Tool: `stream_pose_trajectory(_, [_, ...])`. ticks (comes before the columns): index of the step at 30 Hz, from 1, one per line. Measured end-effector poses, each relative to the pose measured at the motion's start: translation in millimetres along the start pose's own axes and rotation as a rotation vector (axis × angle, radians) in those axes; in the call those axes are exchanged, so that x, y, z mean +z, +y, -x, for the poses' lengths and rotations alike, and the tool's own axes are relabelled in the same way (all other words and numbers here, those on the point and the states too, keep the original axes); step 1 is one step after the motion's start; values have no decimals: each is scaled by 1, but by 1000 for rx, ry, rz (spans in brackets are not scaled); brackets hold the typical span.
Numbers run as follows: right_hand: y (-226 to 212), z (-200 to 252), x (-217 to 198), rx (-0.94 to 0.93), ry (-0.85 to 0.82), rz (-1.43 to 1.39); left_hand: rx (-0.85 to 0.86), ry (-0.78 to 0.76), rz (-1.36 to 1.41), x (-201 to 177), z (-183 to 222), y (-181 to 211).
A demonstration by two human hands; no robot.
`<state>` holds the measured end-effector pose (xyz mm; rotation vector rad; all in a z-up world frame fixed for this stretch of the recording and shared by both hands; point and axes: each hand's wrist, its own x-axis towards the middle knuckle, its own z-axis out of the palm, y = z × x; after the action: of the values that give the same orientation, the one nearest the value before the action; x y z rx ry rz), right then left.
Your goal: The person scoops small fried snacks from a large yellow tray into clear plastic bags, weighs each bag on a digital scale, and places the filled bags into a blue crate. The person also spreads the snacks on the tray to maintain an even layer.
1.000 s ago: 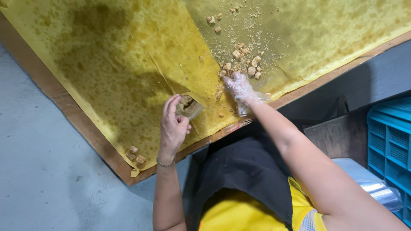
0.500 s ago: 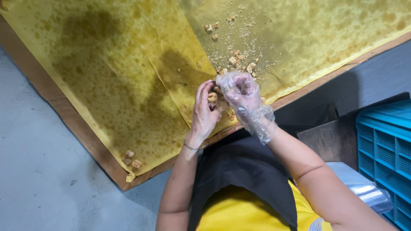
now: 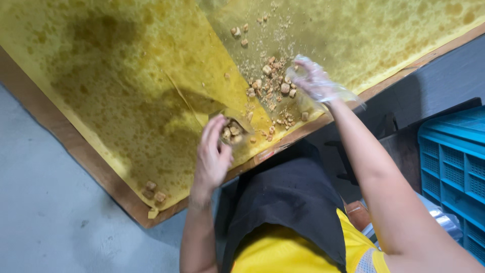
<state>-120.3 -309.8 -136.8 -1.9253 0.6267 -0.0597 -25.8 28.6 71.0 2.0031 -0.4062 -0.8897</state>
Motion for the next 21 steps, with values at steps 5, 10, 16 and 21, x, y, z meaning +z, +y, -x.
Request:
stream_pose_trajectory(5, [80,-7,71,-76,-13,640,-197,101,38,-5,-18,-18])
stream_pose_trajectory(10, [75,-18,96,-3,137,535,-258,128,28,-20,-12,-30])
stream_pose_trajectory(16, [51,-70,108,-409,-106,802,-263,150,102,-20,-4,-38])
stream_pose_trajectory(21, [61,-78,129,-153,-359,758,-226,155,129,-24,1,-42])
